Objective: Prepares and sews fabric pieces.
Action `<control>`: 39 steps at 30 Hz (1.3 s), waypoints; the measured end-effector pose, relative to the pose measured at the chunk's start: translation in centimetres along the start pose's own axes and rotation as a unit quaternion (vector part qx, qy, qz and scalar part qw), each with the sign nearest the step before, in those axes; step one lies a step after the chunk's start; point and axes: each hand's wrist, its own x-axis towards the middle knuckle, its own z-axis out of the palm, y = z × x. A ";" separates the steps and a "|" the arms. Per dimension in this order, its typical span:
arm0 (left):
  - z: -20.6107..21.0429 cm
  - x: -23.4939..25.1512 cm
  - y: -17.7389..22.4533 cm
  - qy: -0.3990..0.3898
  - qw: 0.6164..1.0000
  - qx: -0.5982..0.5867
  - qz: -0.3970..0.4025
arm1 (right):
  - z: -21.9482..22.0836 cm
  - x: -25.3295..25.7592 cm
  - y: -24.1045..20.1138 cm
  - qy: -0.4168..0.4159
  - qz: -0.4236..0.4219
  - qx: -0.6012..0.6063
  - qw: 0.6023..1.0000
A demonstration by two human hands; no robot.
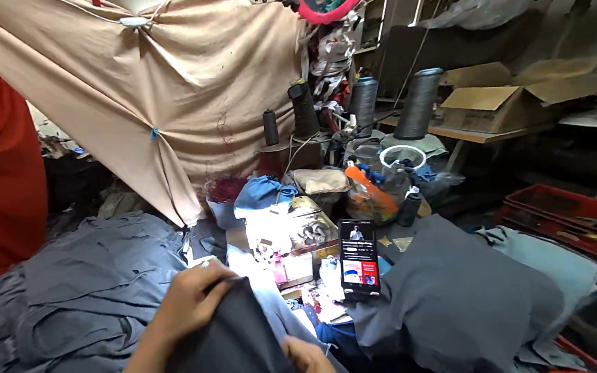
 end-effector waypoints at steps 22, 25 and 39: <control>12.1 0.5 -4.9 -0.044 0.955 0.008 -0.294 | -3.0 6.0 11.3 0.257 0.057 -0.214 0.941; 12.4 0.7 -4.7 -0.043 0.954 0.020 -0.297 | -3.3 6.3 11.4 0.237 0.091 -0.161 0.954; 12.9 -0.4 -3.3 0.014 0.955 0.002 -0.296 | -3.3 4.1 10.4 0.113 0.173 -0.031 0.978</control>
